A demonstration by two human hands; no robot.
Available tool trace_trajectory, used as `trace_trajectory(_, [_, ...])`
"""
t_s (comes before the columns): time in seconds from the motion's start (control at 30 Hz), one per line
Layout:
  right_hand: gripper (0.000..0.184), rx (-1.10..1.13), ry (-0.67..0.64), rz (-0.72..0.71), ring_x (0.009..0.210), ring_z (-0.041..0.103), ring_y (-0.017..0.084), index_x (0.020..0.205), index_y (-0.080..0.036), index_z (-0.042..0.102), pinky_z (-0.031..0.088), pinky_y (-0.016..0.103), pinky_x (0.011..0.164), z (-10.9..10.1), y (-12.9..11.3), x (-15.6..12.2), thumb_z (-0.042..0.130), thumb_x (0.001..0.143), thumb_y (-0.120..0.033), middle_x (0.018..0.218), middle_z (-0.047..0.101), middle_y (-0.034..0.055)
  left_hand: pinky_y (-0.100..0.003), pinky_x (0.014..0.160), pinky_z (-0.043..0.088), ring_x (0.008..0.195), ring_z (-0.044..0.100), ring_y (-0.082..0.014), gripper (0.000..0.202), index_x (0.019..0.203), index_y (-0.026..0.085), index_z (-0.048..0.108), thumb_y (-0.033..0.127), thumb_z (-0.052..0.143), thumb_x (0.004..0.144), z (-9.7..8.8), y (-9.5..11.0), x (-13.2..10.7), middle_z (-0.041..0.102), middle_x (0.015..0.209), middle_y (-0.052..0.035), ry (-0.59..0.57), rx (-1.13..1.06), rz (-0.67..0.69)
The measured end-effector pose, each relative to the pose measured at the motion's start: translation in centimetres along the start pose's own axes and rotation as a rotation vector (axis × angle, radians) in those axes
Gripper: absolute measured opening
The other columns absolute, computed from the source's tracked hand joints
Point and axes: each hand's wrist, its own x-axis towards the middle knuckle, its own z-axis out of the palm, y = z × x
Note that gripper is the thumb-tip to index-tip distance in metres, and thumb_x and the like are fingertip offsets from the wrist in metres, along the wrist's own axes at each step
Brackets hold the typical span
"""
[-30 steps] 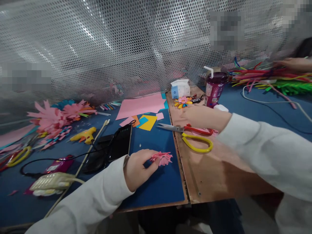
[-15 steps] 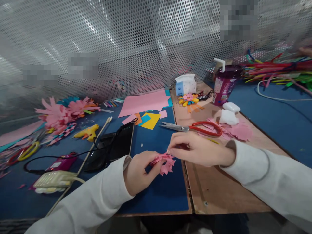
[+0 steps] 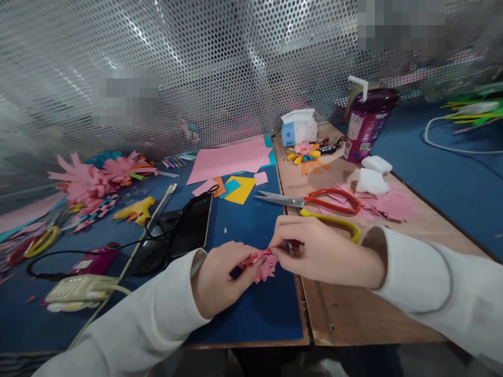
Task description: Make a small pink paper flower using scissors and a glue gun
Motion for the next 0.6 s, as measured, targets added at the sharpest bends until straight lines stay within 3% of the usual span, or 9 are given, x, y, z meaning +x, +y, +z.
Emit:
trace_trajectory(0.13, [0.011,-0.118,0.124,-0.072,0.066,0.056,0.015,0.077,-0.025,0.06,0.046,0.029,0.054,0.8,-0.1,-0.2,0.052,0.081,-0.019,0.077,0.059,0.0019,-0.022,0.054,0.039,0.054,0.055,-0.0106,0.023,0.069,0.017,0.063,0.025,0.05,0.086,-0.2,0.4,0.2,0.062,0.058,0.0009,-0.011,-0.095,-0.099])
trace_trajectory(0.3, [0.011,-0.149,0.2,-0.116,0.06,0.053,0.012,0.08,-0.022,0.059,0.045,0.026,0.051,1.4,0.1,-0.3,0.052,0.08,-0.015,0.082,0.058,0.0035,-0.019,0.047,0.032,0.044,0.045,-0.0067,0.034,0.054,0.017,0.047,0.027,0.049,0.086,-0.6,0.8,0.6,0.05,0.047,0.0046,-0.094,-0.253,-0.27])
trace_trajectory(0.4, [0.009,-0.08,0.206,-0.059,0.059,0.051,0.009,0.082,-0.019,0.061,0.045,0.024,0.051,1.4,0.1,-0.4,0.052,0.083,-0.016,0.087,0.055,0.004,-0.018,0.046,0.034,0.042,0.046,-0.0059,0.034,0.056,0.017,0.046,0.03,0.049,0.086,-0.6,0.9,0.8,0.048,0.045,0.0059,-0.162,-0.381,-0.38])
trace_trajectory(0.6, [0.01,0.098,0.2,0.138,0.073,0.056,0.01,0.075,-0.02,0.061,0.048,0.025,0.058,1.7,0.1,-0.4,0.054,0.082,-0.023,0.108,0.05,0.0049,-0.017,0.046,0.035,0.041,0.048,-0.0064,0.031,0.059,0.017,0.05,0.033,0.049,0.085,-0.7,1.0,0.9,0.049,0.047,0.0057,-0.208,-0.45,-0.445])
